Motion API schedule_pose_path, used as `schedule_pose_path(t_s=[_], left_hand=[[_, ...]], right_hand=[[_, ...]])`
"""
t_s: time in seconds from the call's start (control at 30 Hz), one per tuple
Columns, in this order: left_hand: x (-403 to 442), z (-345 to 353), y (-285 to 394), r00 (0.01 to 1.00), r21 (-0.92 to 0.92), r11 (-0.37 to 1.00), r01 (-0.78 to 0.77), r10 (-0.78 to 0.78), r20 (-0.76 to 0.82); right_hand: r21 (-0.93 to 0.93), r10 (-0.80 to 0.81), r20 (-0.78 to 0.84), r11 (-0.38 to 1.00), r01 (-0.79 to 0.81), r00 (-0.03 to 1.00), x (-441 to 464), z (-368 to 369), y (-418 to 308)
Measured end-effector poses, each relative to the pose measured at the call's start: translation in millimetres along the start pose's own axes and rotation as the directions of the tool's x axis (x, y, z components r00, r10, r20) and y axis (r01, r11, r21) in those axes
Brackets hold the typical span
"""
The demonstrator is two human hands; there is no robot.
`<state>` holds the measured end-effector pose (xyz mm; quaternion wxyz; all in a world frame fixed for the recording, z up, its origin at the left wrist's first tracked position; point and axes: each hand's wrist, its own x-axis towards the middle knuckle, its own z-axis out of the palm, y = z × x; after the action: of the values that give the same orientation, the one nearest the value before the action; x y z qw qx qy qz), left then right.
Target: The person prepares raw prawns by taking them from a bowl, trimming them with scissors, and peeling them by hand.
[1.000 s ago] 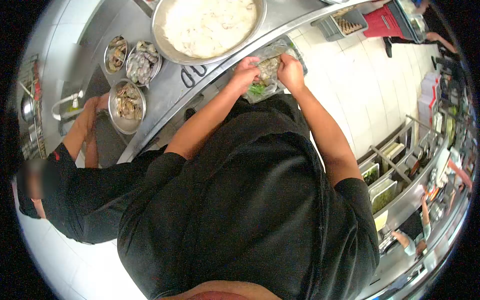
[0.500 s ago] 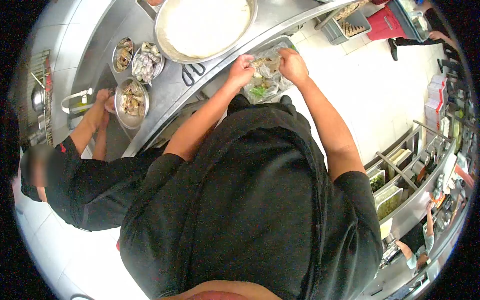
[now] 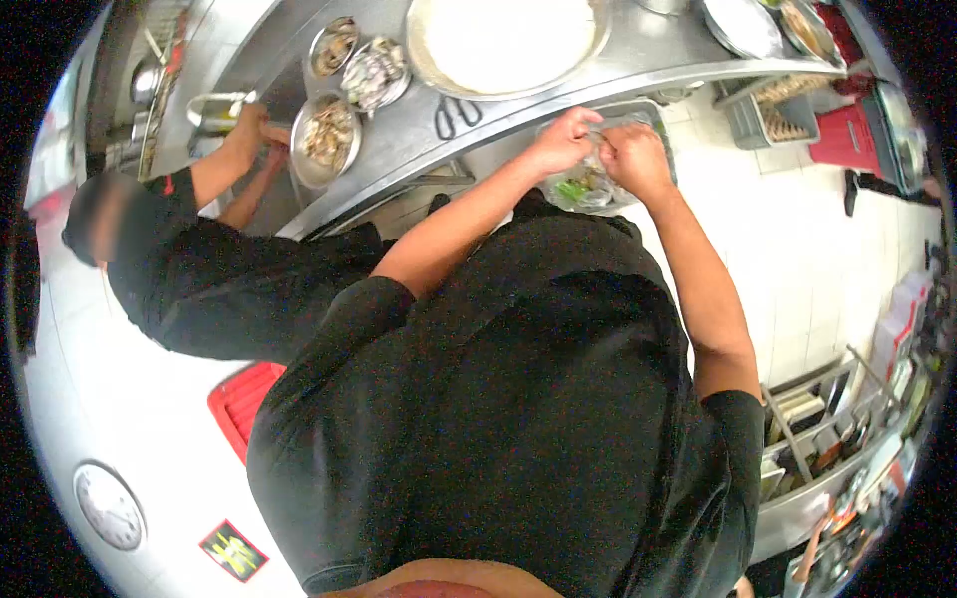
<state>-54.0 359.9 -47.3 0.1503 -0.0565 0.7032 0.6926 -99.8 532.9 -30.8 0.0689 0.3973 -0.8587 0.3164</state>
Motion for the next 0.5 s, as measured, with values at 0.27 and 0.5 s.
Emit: schedule_pose_path(t_s=[0.27,0.5], left_hand=[[2.7,4.7,-17.2,0.999,0.149,0.988,-0.032,0.037,-0.028],[-8.5,8.2,7.5,0.996,0.161,0.984,0.074,-0.080,0.033]], right_hand=[[0.205,0.532,-0.019,0.831,-0.518,0.846,-17.2,29.0,13.3],[0.430,0.872,-0.046,0.458,-0.778,0.488,-17.1,37.3,42.5]])
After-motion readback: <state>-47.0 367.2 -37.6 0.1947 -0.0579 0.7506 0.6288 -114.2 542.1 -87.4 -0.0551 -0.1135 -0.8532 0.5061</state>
